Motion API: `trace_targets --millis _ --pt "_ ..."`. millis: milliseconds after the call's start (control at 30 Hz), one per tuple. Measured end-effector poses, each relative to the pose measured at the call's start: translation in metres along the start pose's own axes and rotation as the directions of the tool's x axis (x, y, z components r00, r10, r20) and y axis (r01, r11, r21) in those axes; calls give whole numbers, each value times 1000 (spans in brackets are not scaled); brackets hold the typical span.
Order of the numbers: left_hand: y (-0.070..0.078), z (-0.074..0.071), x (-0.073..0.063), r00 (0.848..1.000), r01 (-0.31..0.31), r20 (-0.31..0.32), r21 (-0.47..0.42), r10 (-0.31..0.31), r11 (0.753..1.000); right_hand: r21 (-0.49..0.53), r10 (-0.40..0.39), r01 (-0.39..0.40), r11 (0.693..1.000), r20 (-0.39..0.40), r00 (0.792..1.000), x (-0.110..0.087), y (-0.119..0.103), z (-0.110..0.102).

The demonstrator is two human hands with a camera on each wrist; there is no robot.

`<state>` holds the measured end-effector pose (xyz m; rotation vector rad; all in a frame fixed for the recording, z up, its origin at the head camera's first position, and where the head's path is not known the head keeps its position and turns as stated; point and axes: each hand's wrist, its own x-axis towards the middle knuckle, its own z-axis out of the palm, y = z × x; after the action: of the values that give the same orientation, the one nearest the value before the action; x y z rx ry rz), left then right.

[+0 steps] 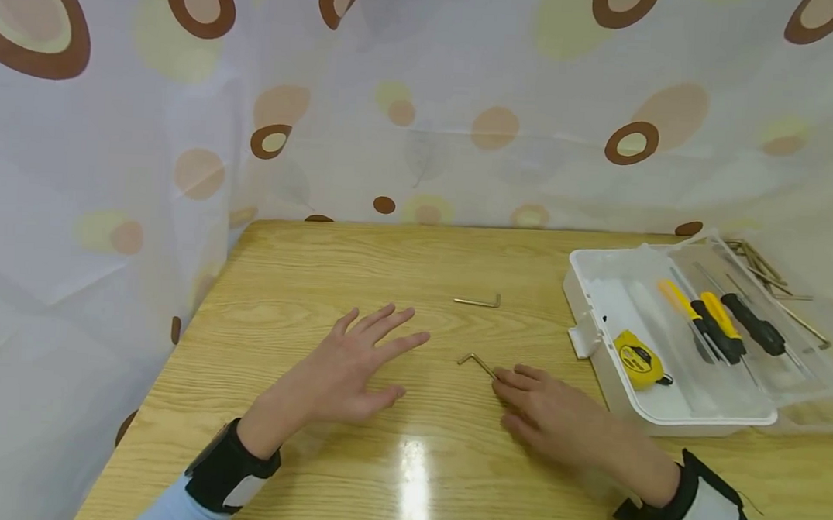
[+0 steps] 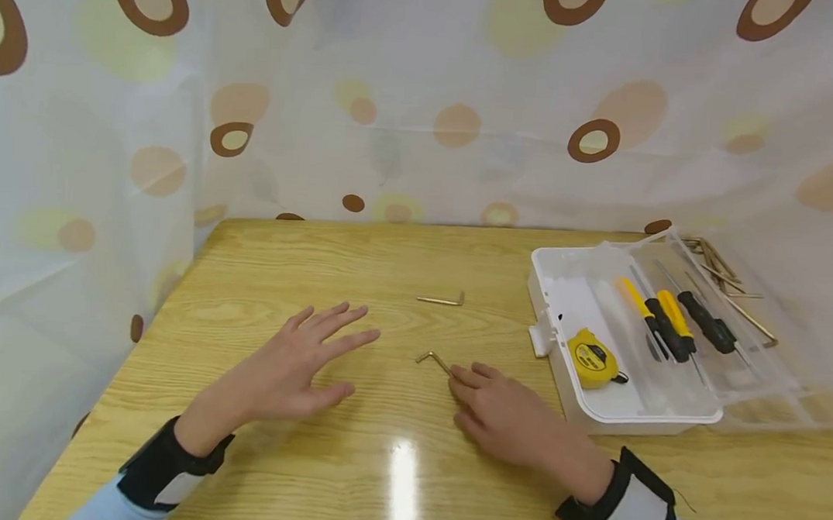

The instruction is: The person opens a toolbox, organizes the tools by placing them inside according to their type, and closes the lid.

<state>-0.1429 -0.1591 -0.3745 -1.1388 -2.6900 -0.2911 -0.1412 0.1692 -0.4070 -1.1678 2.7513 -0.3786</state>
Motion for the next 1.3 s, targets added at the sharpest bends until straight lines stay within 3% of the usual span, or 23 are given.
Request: trace_targets --millis 233,533,767,833,1000,1133,1300 --pt "-1 -1 0 1000 9 -25 -23 -9 1000 -69 -60 51 996 -138 989 5 6 2" --pt "0 0 -1 1000 16 -18 -39 -17 999 -57 -8 1 998 -127 992 3 6 5" --pt "-1 2 -2 1000 18 -18 -37 -19 999 99 66 -51 994 -155 986 -1 7 -1" --pt "-1 2 -3 1000 18 -20 -39 -19 999 101 69 -54 993 -157 985 -3 7 -6" --pt "-1 3 -4 1000 13 -28 -40 -14 999 8 -24 26 1000 -171 985 -8 8 -15" --pt "-1 3 -3 999 3 -34 -26 -4 1000 -39 -92 85 996 -228 969 -12 10 -14" --pt "-2 3 -4 1000 3 -31 -15 -3 1000 -48 -112 102 994 -302 947 -16 11 -12"
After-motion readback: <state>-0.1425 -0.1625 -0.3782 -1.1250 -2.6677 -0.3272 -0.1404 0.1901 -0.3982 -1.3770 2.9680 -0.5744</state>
